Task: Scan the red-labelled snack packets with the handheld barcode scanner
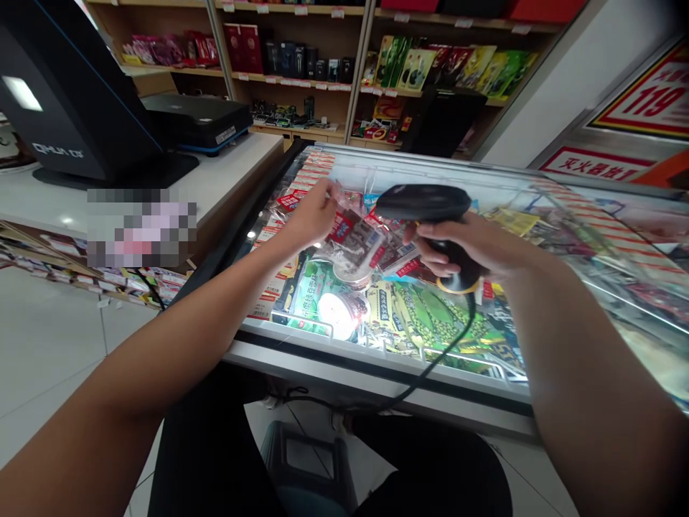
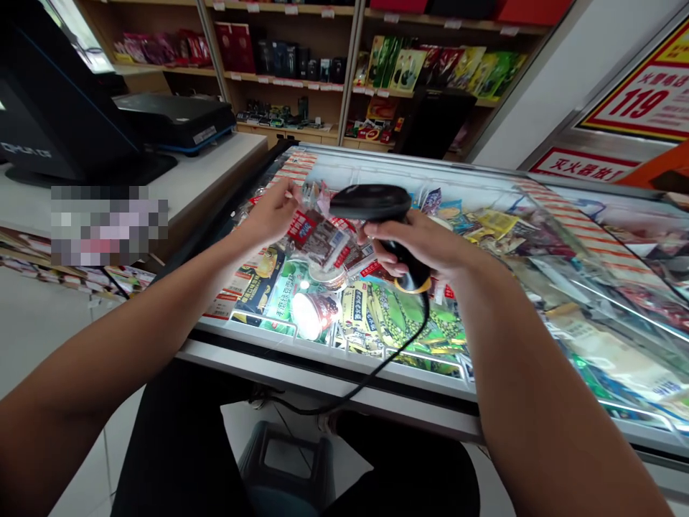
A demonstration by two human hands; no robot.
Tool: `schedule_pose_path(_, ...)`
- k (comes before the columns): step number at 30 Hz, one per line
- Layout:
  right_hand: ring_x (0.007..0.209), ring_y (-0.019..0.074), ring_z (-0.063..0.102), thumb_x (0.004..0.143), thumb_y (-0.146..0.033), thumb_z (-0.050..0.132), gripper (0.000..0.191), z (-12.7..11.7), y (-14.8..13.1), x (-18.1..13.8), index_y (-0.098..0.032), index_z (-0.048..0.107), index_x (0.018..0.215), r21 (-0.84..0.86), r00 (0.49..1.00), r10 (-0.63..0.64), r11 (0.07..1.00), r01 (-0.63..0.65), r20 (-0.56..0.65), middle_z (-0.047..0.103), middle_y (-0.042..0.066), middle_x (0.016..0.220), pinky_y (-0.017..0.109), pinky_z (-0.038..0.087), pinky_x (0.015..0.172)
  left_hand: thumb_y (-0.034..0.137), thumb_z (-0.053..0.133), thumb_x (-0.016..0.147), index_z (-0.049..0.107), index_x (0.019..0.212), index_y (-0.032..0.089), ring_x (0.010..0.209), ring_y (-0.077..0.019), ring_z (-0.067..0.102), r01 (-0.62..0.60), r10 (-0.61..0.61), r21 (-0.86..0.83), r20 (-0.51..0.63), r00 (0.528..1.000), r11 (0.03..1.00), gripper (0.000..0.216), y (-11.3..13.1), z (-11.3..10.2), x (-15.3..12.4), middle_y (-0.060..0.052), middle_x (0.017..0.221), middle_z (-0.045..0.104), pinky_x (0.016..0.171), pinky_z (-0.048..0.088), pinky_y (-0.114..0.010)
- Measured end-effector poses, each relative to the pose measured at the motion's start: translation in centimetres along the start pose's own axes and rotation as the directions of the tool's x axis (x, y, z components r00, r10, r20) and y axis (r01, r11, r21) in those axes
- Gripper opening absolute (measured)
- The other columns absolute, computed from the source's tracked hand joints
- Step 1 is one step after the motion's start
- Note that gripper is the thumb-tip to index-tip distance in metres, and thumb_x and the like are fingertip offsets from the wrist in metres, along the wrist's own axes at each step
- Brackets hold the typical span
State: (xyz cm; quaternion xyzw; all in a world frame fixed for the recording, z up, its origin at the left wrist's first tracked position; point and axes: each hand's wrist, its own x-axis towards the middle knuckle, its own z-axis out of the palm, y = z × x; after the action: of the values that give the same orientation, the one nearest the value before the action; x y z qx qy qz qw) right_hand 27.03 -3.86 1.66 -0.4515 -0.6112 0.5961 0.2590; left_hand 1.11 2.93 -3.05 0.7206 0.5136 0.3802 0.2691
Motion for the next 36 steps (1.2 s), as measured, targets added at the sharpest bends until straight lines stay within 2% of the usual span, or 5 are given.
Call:
schedule_pose_path(5,0.045,0.011,0.046,0.095,-0.051,0.067,0.043,-1.3,0.4,-0.1,-0.018,0.058,0.07,-0.389,0.992,0.067,0.921,-0.022,0.103,0.053,0.003,0.054,0.028,0.035,0.044,0.022,0.041,0.101,0.056,0.108,0.024,0.094,-0.0235,0.067,-0.097,0.146,0.254,-0.181,0.972,0.962,0.016,-2.4,-2.4,1.9,-0.006,0.094,0.069,0.087,0.047,-0.038)
schedule_pose_path(12,0.044,0.0087,0.046,0.098,-0.044,0.064,0.04,-0.9,0.6,0.3,-0.017,0.055,0.07,-0.426,0.992,0.06,0.905,-0.008,0.109,0.053,0.0,0.053,0.024,0.036,0.043,0.028,0.042,0.099,0.055,0.105,0.026,0.075,-0.0227,0.062,-0.193,0.261,0.36,-0.151,0.953,0.913,0.015,-3.7,-3.4,2.4,-0.005,0.087,0.068,0.069,0.04,-0.036)
schedule_pose_path(20,0.047,0.0115,0.047,0.098,-0.043,0.065,0.035,-0.9,0.6,0.2,-0.018,0.057,0.074,-0.405,0.993,0.057,0.914,-0.012,0.1,0.054,0.002,0.057,0.028,0.036,0.046,0.029,0.042,0.1,0.056,0.108,0.026,0.084,-0.0233,0.067,-0.167,0.24,0.38,-0.155,0.958,0.91,0.017,-3.9,-3.2,2.5,-0.006,0.09,0.069,0.078,0.046,-0.036)
schedule_pose_path(30,0.046,0.0081,0.03,0.093,-0.026,0.059,0.013,0.5,0.0,1.0,-0.02,0.055,0.082,0.231,0.944,0.003,0.97,0.078,-0.33,0.037,-0.005,0.057,0.027,0.024,0.046,0.033,0.05,0.096,0.059,0.123,0.023,0.11,-0.0321,0.066,0.267,-0.094,0.486,-0.351,0.932,0.832,0.029,-6.4,-6.8,4.0,-0.012,0.114,0.071,0.096,0.048,-0.047)
schedule_pose_path(36,0.047,0.0074,0.03,0.093,-0.027,0.058,0.013,0.2,-0.3,1.0,-0.018,0.055,0.084,0.318,0.92,0.087,0.947,0.043,-0.382,0.036,-0.005,0.057,0.024,0.023,0.047,0.042,0.052,0.097,0.059,0.13,0.017,0.132,-0.0361,0.053,0.042,0.084,0.675,-0.152,0.985,0.737,0.042,-2.6,-3.1,1.0,-0.016,0.137,0.061,0.109,0.041,-0.056)
